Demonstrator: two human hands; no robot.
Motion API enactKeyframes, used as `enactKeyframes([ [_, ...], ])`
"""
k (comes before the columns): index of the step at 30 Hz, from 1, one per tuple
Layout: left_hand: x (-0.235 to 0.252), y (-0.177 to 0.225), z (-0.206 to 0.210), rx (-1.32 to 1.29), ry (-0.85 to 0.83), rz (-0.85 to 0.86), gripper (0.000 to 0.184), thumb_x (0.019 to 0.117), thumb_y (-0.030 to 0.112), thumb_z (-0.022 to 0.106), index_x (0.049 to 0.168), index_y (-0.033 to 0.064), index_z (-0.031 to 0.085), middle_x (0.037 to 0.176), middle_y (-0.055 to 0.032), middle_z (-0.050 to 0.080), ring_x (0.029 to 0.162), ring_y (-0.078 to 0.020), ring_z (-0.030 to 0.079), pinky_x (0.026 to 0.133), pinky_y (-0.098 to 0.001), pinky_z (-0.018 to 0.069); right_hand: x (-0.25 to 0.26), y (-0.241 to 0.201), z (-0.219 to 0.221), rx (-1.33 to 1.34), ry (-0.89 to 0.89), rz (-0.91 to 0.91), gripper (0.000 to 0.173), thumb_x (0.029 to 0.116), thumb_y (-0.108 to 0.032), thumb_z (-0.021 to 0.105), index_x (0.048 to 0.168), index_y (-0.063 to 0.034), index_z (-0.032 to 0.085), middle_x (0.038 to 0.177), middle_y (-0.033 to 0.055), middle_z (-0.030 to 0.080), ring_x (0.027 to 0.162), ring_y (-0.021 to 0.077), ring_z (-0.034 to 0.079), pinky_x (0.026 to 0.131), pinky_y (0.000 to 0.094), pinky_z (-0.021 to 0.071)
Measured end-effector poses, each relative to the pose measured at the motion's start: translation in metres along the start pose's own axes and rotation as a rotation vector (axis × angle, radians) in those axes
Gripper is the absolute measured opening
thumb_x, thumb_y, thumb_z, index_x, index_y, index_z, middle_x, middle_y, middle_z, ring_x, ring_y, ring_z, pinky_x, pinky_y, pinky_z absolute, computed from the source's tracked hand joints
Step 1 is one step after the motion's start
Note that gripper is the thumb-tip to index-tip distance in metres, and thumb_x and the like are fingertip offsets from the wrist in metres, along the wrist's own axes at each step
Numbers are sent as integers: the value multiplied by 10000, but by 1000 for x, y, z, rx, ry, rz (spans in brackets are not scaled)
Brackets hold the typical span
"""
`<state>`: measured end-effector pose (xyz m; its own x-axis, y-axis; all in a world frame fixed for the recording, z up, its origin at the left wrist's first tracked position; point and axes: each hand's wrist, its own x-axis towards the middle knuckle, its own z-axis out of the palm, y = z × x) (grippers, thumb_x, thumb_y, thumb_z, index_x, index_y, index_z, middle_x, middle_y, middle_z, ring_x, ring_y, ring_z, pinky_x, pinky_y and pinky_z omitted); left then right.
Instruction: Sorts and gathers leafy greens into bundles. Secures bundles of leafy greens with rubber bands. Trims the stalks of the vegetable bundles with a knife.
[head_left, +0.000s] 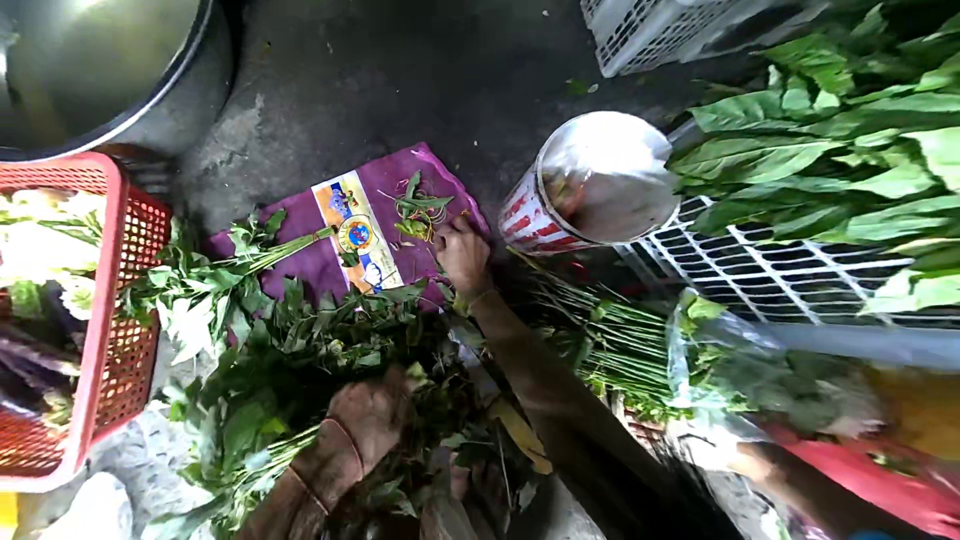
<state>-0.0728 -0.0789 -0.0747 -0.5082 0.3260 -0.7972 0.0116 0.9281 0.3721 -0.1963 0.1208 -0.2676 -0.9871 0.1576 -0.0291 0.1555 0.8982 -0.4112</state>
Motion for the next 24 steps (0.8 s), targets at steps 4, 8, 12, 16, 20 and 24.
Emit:
enactKeyframes([
  [4, 1, -8, -11, -62, 80, -44, 542, 1131, 414, 280, 1399, 20, 539, 1028, -252, 693, 999, -443, 690, 882, -608, 528, -2, -7, -3, -83, -33, -58, 245, 956, -148, 645, 1087, 56, 680, 1152, 271, 645, 937, 448, 692, 649, 589, 563],
  [8, -4, -13, -18, -188, 303, 8, 673, 1046, 558, 477, 1370, -26, 560, 976, -245, 700, 930, -411, 700, 855, -599, 542, -23, -16, -53, 93, -6, -69, 201, 943, -163, 681, 1034, 16, 663, 1074, 248, 653, 921, 444, 674, 667, 603, 549],
  [12, -5, -11, -27, -270, 561, 114, 580, 978, 380, 692, 1422, 35, 547, 880, -185, 712, 784, -344, 701, 764, -558, 566, -66, -28, -117, 203, 82, -313, 142, 923, -123, 719, 1017, -21, 690, 978, 178, 690, 827, 351, 696, 666, 538, 572],
  [16, 0, -2, -28, -309, 601, 259, 566, 962, 325, 730, 1450, 105, 548, 933, -151, 733, 788, -304, 716, 744, -544, 584, -111, -50, -154, 386, 128, -431, 78, 899, -113, 690, 935, -52, 723, 937, 103, 722, 827, 208, 705, 690, 372, 594],
  [20, -2, 8, -21, -423, 522, 388, 251, 1015, 295, 652, 1074, 56, 699, 809, -110, 672, 686, -233, 642, 636, -469, 534, -142, -58, -168, 565, 111, -374, 76, 867, -90, 686, 916, -33, 702, 918, 72, 705, 816, 104, 684, 700, 262, 594],
  [24, -5, 15, -12, -630, 357, 417, 228, 1014, 231, 649, 1142, 50, 702, 908, -117, 702, 736, -200, 639, 681, -419, 542, -173, -47, -186, 915, -43, -150, 183, 958, -60, 544, 1061, -22, 691, 1048, 72, 728, 897, 148, 707, 781, 345, 616],
])
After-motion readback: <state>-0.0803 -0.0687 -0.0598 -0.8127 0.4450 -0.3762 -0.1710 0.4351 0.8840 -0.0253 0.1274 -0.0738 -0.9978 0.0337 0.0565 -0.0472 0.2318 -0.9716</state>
